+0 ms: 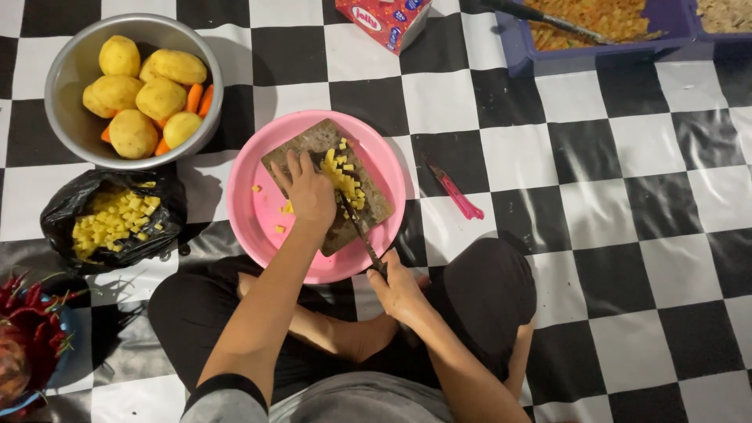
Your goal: Dicing peeled potatoes into small cubes using a knife on a cutting board.
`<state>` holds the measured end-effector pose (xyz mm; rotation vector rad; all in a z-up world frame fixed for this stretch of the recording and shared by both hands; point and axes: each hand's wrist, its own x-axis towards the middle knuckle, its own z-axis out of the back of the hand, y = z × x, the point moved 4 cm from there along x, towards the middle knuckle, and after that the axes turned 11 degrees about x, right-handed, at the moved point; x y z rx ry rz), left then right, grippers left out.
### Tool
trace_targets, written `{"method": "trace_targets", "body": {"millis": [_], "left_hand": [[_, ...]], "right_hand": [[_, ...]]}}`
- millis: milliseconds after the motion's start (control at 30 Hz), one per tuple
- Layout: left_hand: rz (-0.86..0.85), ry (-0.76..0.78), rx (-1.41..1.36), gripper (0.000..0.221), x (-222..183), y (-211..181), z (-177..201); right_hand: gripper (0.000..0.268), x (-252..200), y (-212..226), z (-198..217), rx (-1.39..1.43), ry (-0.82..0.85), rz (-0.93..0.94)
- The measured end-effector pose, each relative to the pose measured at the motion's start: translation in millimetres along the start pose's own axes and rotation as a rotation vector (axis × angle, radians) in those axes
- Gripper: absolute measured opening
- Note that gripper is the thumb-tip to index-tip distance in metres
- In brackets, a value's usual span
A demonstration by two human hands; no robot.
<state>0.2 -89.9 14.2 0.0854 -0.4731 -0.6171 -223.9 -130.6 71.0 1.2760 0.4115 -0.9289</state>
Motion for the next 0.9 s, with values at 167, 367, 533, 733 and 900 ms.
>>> {"method": "trace_targets", "body": {"millis": [167,367,533,733,900], "left_hand": [[0.009,0.157,-0.075,0.018,-1,3,-5],[0.115,0.248,-0.285,0.029,5,21,-16],[0.283,0.552,-0.550,0.030,16,76,-41],[0.128,0.622,-0.419,0.021,-11,77,-24],[0.093,0.587,-0.317,0.029,-25,71,-24]], "right_hand": [[0.029,13,-13,0,0.062,0.004,0.027],[0.027,2,-4,3,0.065,-0.009,0.015],[0.027,1,-2,3,0.063,-0.005,0.027],[0.025,-3,4,1,0.083,-0.002,0.058],[0.026,0,2,1,0.027,-0.006,0.061]]}}
